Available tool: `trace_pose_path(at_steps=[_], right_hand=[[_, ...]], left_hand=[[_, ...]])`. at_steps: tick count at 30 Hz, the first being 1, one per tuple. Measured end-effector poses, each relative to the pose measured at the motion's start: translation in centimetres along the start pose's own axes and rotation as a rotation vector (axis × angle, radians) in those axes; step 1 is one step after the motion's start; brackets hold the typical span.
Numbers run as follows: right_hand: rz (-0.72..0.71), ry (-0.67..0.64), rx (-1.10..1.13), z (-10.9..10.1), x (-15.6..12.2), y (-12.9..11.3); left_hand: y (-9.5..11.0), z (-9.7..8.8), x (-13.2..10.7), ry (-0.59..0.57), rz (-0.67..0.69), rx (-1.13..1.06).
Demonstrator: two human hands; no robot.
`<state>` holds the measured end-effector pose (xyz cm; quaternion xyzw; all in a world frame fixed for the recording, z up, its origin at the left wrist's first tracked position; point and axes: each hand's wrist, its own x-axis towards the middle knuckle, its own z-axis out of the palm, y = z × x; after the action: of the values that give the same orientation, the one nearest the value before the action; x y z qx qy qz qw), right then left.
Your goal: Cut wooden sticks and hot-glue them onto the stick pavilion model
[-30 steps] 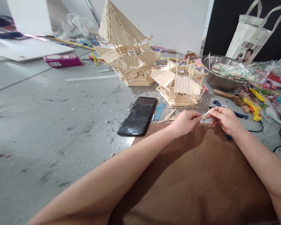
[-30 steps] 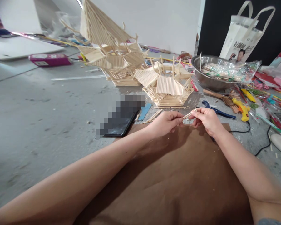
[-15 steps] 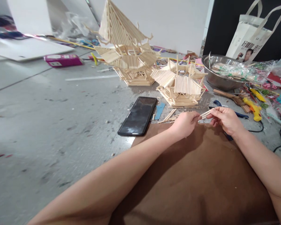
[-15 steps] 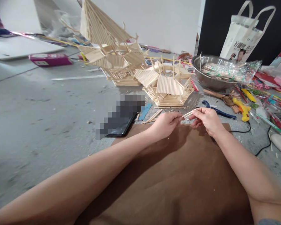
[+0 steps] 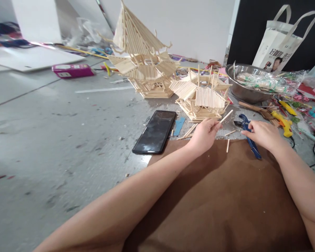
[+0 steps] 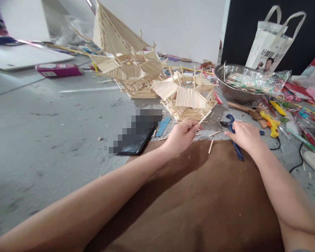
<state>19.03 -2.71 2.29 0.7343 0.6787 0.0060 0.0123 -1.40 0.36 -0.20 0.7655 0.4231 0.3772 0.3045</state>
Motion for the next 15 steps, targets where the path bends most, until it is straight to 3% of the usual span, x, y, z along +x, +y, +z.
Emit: trace_pose_path(at_steps=[4, 6, 10, 15], right_hand=[[0.025, -0.236, -0.202, 0.1, 0.3, 0.8], [0.013, -0.267, -0.2, 0.2, 0.3, 1.0], [0.099, -0.174, -0.182, -0.6, 0.4, 1.8], [0.165, 0.093, -0.028, -3.1, -0.2, 2.9]], left_hand=[[-0.1, -0.1, 0.1, 0.021, -0.013, -0.011], [-0.2, -0.1, 0.1, 0.012, -0.024, -0.028], [-0.4, 0.1, 0.0, -0.011, -0.048, -0.118], [-0.1, 0.3, -0.1, -0.03, -0.05, -0.324]])
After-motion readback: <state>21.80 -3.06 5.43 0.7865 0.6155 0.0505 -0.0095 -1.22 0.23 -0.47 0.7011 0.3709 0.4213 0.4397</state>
